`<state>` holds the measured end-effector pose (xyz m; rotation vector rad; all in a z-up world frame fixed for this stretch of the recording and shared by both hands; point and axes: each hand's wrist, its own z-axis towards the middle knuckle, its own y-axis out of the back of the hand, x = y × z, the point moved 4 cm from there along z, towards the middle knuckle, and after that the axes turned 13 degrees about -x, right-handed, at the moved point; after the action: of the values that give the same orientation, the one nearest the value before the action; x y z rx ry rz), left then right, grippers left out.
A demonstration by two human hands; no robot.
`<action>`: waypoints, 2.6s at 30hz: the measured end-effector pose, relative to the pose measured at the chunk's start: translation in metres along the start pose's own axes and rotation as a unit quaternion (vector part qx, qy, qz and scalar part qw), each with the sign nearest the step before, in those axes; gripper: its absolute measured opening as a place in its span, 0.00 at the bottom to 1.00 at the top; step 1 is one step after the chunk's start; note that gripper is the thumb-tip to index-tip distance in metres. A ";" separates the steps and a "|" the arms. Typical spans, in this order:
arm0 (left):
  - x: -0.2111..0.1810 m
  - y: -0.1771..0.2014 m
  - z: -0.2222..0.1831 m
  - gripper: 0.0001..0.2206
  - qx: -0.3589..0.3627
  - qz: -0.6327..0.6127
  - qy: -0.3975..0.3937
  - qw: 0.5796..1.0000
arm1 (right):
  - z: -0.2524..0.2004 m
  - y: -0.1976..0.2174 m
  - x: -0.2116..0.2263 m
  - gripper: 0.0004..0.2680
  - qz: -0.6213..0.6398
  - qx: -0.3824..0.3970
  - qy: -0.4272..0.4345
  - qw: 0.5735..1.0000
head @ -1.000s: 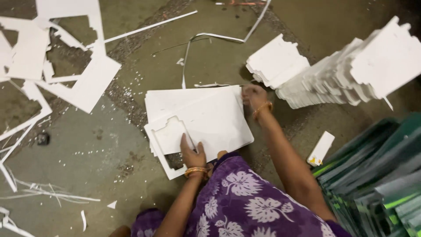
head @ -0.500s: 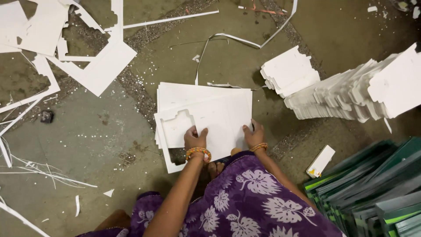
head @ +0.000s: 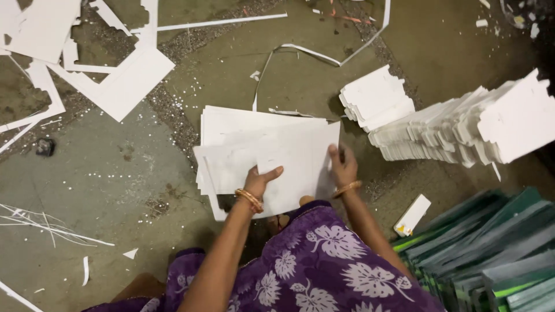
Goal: Stripping and removing waste from die-cut paper sheets.
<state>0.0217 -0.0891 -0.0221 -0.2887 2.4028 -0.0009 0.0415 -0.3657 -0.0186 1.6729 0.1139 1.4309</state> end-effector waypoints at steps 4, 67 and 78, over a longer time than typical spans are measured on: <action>-0.025 0.016 -0.020 0.33 0.046 -0.027 0.019 0.998 | 0.003 -0.003 0.016 0.19 0.144 0.005 -0.039 0.989; -0.073 0.088 -0.004 0.32 -0.043 -0.419 -0.113 0.900 | -0.003 -0.059 0.043 0.20 0.097 0.008 0.034 0.995; -0.061 0.058 -0.012 0.26 -0.049 -0.050 -0.185 0.980 | -0.055 -0.038 0.139 0.16 0.160 0.281 0.159 0.933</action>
<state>0.0460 -0.0205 0.0217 -0.4168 2.0206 0.1163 0.0586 -0.2315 0.0553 1.9573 0.4922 2.0534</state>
